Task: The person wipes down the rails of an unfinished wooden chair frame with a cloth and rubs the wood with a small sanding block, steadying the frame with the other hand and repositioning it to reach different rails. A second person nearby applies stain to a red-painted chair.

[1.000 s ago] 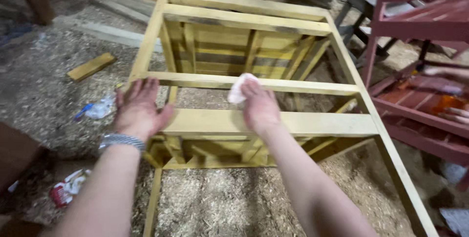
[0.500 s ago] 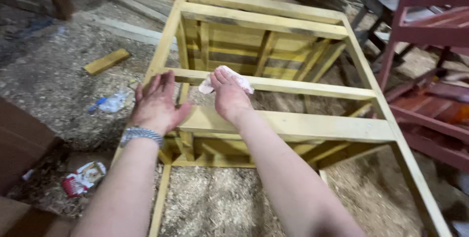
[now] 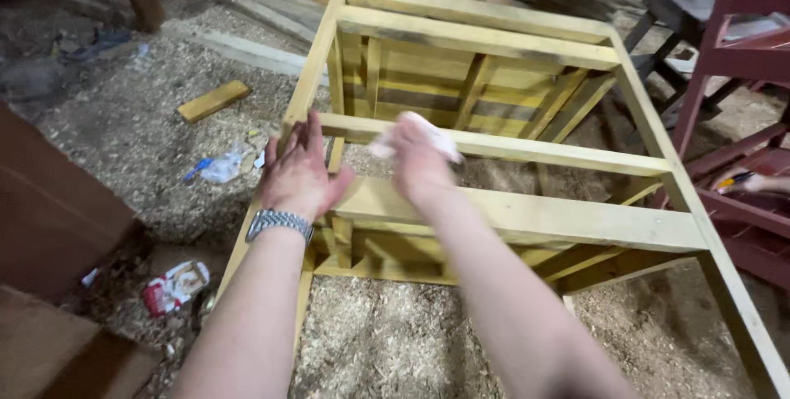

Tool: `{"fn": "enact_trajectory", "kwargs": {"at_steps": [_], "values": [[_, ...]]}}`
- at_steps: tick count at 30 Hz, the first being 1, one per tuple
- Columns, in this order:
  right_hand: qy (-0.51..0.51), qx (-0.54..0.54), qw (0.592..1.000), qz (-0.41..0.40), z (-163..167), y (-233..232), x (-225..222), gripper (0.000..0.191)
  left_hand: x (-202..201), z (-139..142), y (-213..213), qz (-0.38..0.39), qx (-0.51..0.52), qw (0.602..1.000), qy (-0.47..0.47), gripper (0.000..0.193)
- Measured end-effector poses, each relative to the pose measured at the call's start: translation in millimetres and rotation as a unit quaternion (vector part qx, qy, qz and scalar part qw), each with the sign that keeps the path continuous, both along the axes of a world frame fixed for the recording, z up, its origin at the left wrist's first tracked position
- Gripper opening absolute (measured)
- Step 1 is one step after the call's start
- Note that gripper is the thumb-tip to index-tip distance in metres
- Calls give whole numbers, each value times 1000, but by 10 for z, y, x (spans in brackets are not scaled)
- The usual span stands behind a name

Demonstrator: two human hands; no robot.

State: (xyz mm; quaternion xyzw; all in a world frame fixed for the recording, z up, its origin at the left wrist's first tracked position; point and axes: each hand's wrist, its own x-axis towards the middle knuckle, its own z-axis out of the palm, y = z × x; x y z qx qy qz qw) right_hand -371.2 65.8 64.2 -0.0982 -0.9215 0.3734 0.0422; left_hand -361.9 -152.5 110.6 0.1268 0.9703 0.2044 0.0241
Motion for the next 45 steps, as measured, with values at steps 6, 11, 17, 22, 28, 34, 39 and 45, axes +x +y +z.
{"fn": "enact_trajectory", "kwargs": {"at_steps": [6,11,17,22,28,34,39,45], "values": [[41,320,937,132,170,-459,-114,67,-117,-200,2,39,34,998,31,108],[35,331,935,122,235,117,269,69,-153,-221,-2,74,78,994,36,105],[36,370,911,180,70,-387,-255,71,-219,-236,-150,102,208,971,-60,94],[77,331,913,226,138,-996,-491,66,-291,-424,-227,31,362,928,79,92],[4,324,926,191,502,-549,-36,82,-347,-530,-204,66,361,930,-15,89],[5,331,928,173,468,-622,-43,78,-267,-424,-112,3,230,965,128,98],[76,235,936,251,270,-900,-314,53,-245,-400,-116,20,257,966,20,97],[102,339,911,212,90,-590,-294,64,-254,-455,-160,-3,186,977,100,100]]}}
